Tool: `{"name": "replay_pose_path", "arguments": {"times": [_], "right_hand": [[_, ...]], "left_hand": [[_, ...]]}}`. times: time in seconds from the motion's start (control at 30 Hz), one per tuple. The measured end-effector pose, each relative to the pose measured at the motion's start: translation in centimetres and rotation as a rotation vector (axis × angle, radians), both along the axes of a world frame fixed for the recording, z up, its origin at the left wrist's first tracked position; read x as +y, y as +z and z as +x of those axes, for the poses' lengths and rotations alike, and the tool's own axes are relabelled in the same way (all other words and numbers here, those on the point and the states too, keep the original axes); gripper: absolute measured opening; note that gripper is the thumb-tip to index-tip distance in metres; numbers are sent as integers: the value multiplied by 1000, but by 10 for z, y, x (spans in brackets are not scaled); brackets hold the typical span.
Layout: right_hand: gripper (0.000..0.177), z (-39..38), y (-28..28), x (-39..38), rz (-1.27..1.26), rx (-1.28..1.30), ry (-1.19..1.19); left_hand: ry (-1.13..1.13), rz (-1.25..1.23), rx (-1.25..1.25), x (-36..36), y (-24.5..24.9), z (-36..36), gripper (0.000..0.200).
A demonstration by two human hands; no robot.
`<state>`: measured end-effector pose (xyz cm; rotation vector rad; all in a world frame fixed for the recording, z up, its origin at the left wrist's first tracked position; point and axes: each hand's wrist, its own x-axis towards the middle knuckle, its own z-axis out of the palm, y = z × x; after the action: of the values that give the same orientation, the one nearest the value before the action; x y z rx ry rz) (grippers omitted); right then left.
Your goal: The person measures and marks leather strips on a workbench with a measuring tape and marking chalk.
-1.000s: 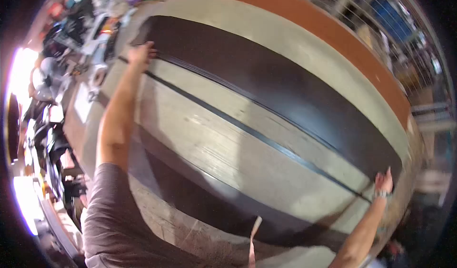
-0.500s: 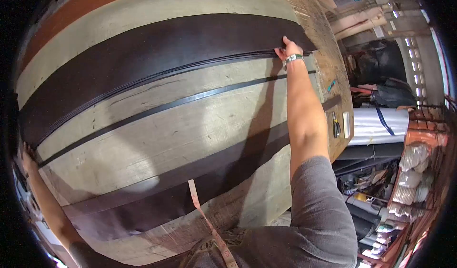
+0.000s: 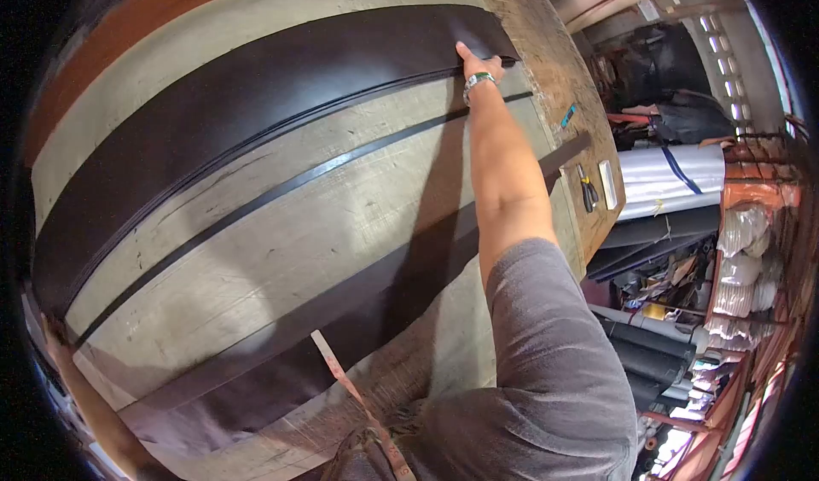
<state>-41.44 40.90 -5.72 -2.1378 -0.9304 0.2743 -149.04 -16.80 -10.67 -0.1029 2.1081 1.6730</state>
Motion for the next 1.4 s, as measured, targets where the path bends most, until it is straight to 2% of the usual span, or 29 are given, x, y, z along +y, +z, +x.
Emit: {"name": "replay_pose_path", "arguments": {"times": [0.07,0.1,0.17,0.23,0.3,0.33,0.4,0.43,0.5,0.57,0.6,0.67,0.73,0.77,0.8,0.87,0.93,1.0,1.03,1.17,1.27,1.37,1.4], "right_hand": [[89,22,-24,15,95,116,-4],[83,20,-18,6,110,107,-2],[71,15,-7,-13,138,89,2],[74,-1,4,-54,33,-229,117],[75,-2,3,-108,220,-463,578],[69,-16,19,-153,254,-528,712],[63,-31,60,-250,186,-537,969],[64,-25,63,-292,153,-602,1071],[65,-10,51,-368,-44,-593,1119],[64,8,23,-414,-127,-631,1130],[64,9,25,-433,-119,-603,1106],[64,7,26,-418,-67,-570,1093],[64,14,26,-420,-50,-566,1087],[64,12,24,-419,-25,-555,1106],[65,11,21,-418,-16,-564,1082],[65,12,16,-421,27,-558,1097],[65,14,15,-421,-11,-636,1098],[65,15,0,-415,78,-617,1129],[66,20,5,-416,28,-619,1158],[68,37,9,-410,17,-559,1299],[64,65,12,-393,-2,-422,1484],[51,105,22,-383,16,-256,1617],[46,114,27,-373,-10,-116,1625]], "left_hand": [[-231,9,-51,-12,14,7,47],[-345,20,-73,-16,21,9,49],[-298,-136,207,-29,30,60,56],[-484,-597,1050,-48,48,161,59],[-540,-445,968,-68,56,272,60],[-550,-469,905,-81,62,322,59],[-599,-537,853,-111,73,410,58],[-643,-580,864,-123,77,448,58],[-627,-598,951,-129,79,519,56],[-689,-723,1083,-110,84,583,57],[-710,-660,1076,-91,92,619,58],[-757,-614,1133,-53,84,684,58],[-858,-573,1129,-12,99,763,65],[-879,-597,1252,0,87,794,69],[-921,-568,1237,12,88,825,72],[-992,-675,1069,28,102,880,76],[-979,-655,1031,33,110,898,75],[-893,-512,1054,28,94,890,72],[-868,-493,1095,21,83,892,70],[-786,-562,1109,24,76,900,67],[-802,-579,1061,27,79,900,68],[-767,-587,1092,27,81,904,67],[-757,-595,1107,28,83,903,67]]}}
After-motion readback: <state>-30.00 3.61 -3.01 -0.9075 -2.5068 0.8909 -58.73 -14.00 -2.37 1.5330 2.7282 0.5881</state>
